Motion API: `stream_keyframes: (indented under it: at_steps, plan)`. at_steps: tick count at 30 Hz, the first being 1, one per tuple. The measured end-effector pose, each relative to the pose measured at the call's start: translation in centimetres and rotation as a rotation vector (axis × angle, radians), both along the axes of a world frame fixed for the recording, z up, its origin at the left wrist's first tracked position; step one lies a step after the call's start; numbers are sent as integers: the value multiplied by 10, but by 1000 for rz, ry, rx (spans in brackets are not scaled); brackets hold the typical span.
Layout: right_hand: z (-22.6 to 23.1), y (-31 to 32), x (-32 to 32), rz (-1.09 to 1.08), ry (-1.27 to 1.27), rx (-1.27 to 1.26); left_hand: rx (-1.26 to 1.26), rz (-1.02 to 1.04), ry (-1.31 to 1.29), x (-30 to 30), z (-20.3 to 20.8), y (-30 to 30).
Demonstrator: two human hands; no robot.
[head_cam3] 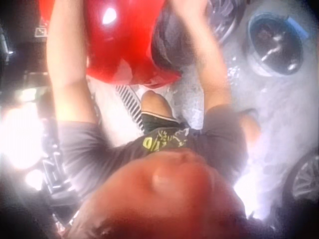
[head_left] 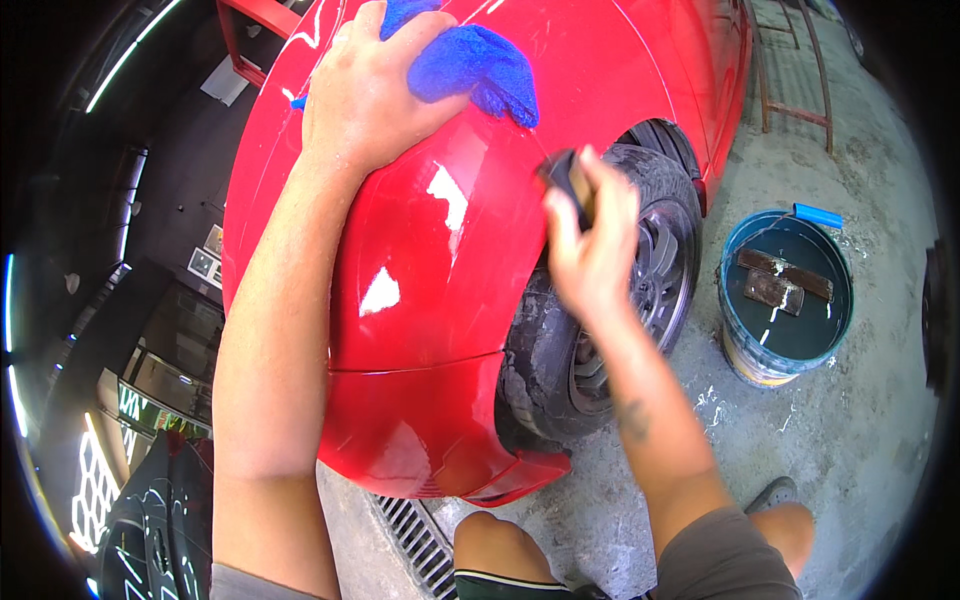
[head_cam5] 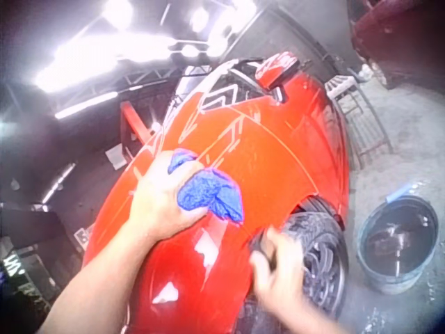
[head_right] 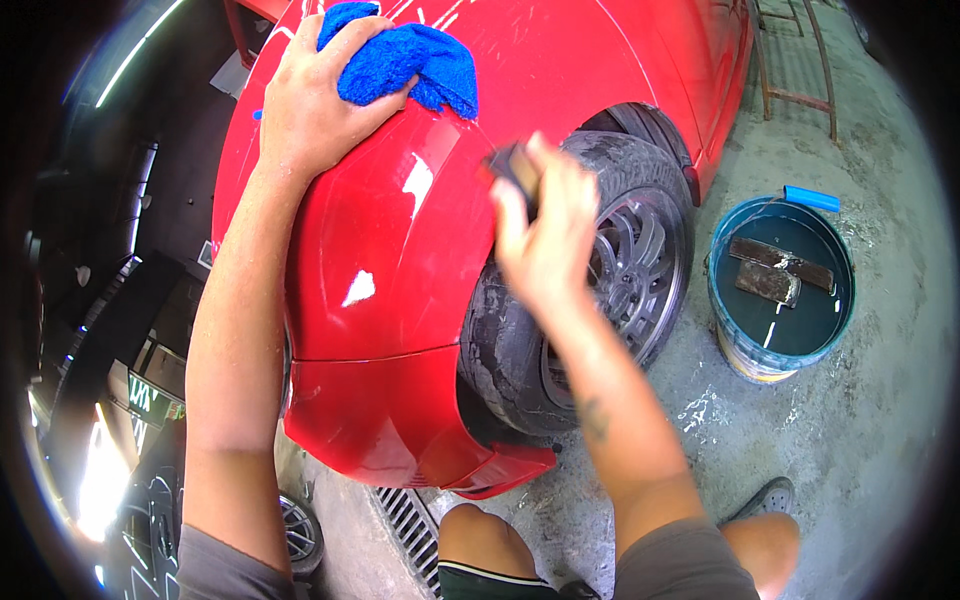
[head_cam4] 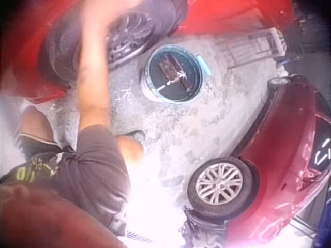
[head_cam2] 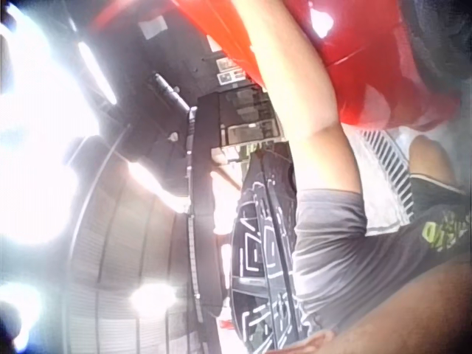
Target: The person scrubs the front fender and wheel arch of a red car using a small black abrasive pad and a blue microfiber cloth. They repeatedly dip the pad into a bucket of soapy water and wipe the treated area with the cloth.
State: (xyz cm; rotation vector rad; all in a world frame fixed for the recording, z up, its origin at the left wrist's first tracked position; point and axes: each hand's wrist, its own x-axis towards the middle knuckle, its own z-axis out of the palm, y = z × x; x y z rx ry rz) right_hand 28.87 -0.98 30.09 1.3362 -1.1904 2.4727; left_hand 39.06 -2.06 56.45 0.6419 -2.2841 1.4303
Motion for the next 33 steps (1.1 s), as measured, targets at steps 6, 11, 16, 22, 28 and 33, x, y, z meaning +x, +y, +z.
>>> stream_keyframes:
  at_steps: [6,11,16,22,28,33]
  plan:
    - [24,-12,4,-29,-121,72,-8,4,-7,6,4,2]
    - [10,13,13,-13,35,4,19,-6,-2,-1,3,-1]
    - [43,-51,-43,-72,-88,71,-17,-19,12,1,5,-5]
    - [13,39,32,36,24,15,14,-16,-3,-3,3,-4]
    - [53,-53,-55,-25,-148,83,-32,-7,-12,-2,1,-7]
    - [26,46,40,84,-31,34,-15,23,59,-2,3,1]
